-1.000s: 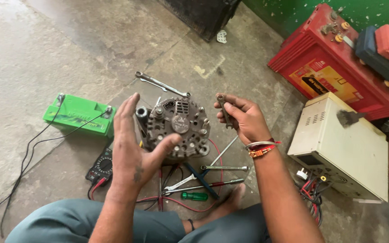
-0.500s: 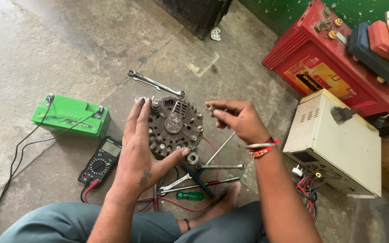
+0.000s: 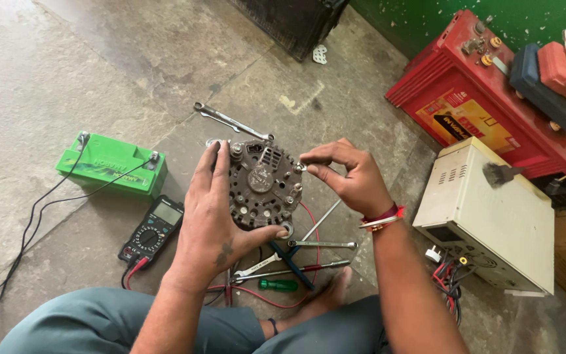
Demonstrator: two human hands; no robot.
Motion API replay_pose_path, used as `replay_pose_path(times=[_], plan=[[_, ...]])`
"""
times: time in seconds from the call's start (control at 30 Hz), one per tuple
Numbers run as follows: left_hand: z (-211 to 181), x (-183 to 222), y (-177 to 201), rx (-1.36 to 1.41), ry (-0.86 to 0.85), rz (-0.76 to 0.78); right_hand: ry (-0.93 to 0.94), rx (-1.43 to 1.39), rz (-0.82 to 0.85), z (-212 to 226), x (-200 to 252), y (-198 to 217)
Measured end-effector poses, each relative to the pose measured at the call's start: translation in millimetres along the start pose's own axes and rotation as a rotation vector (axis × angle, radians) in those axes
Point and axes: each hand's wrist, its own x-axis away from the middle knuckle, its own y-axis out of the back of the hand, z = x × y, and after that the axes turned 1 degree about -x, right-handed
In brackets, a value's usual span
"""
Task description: The person disassembles an alternator using a screwdriver and a wrench while sitting on the floor. They remove screws and nuts from the alternator housing and internal components.
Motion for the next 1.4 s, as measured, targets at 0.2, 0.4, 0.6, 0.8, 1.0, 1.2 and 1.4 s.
replay_pose_path(times=[0.2, 0.4, 0.6, 0.8, 1.0, 1.2, 1.4], plan=[[-10, 3, -2, -0.012, 0.008, -0.031, 0.119, 0.013, 0.083, -6, -14, 7], [-11, 1, -4, 0.027, 0.068, -0.044, 0.139, 0.007, 0.044, -8, -8, 0], [-7, 1, -8, 0.039, 0.009, -0.099, -0.075, -0.042, 0.003, -3, 1, -9], [-5, 6, -18, 0.024, -0.033, -0.226, 0.203, 0.178, -0.041, -3, -2, -11], [-2, 9, -25, 0.028, -0.024, -0.272, 0.152, 0.161, 0.002, -5, -5, -11], [-6, 12, -30, -0.008, -0.011, -0.313, 0.067, 0.06, -0.005, 2, -7, -13], [-9, 16, -35, -0.048, 0.006, -0.338, -0.128, 0.09, -0.039, 10, -4, -16]])
